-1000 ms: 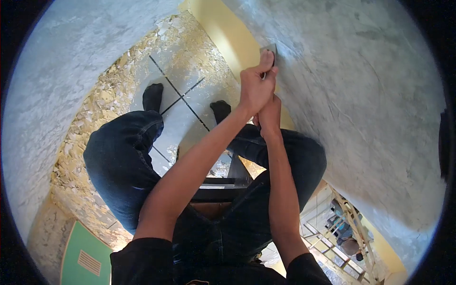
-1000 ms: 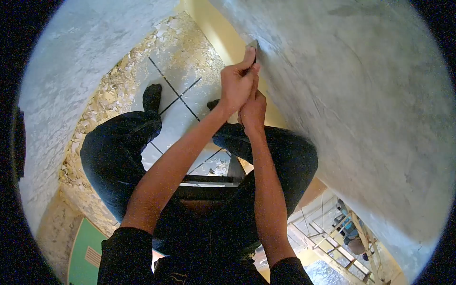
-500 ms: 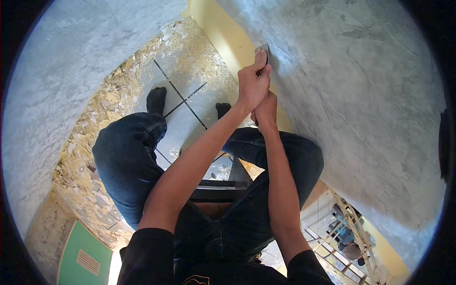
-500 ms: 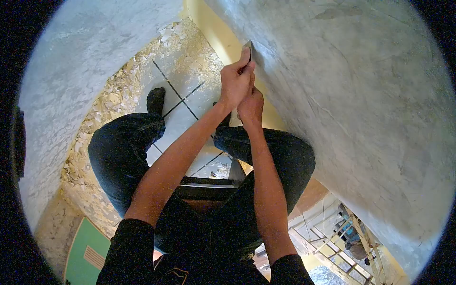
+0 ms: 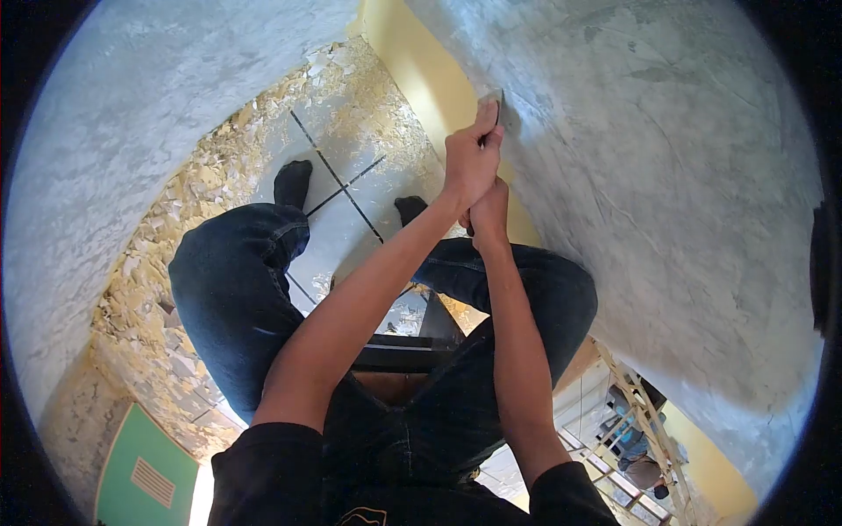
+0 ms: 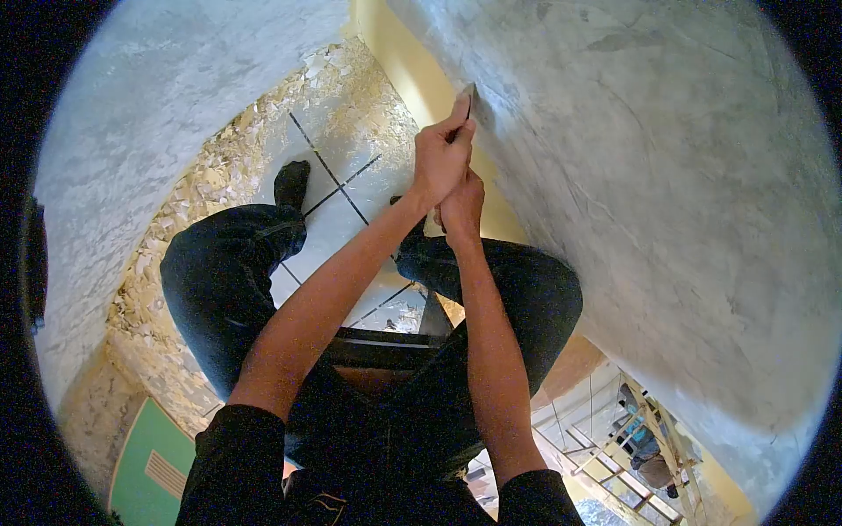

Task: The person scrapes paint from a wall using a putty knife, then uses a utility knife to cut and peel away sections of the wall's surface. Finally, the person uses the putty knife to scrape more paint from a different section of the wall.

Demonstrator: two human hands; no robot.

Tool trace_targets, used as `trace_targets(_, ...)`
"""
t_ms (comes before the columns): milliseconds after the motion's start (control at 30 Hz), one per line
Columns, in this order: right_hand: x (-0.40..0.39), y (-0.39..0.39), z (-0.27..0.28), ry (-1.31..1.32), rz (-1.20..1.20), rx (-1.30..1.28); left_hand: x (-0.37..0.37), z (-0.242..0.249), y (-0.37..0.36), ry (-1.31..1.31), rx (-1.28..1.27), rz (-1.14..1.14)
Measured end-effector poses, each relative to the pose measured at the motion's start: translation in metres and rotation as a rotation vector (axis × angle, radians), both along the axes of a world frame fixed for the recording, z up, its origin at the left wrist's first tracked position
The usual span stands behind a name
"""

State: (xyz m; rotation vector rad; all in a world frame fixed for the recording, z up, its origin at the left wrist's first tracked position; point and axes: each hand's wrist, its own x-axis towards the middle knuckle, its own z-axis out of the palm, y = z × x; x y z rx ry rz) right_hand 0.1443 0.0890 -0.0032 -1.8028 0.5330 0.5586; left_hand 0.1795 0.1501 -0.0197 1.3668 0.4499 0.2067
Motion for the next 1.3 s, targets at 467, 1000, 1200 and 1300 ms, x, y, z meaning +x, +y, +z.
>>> trace_targets(467,-0.011,-0.012,-0.018,-0.018,0.022,-0.201,-0.015,0.011,-0.001,0.037,-0.118,-0.115)
trace_targets(1000,0.036,0.025,-0.011,0.002,-0.01,-0.055,0.035,-0.025,0.022,-0.013,-0.069,0.056)
trace_targets(1200,0.014,0.016,-0.007,-0.038,-0.027,-0.005,0.017,-0.011,0.015,-0.029,0.033,0.021)
trace_targets(1300,0.003,0.005,-0.009,-0.031,-0.014,-0.027,0.004,0.003,0.009,-0.101,0.029,-0.006)
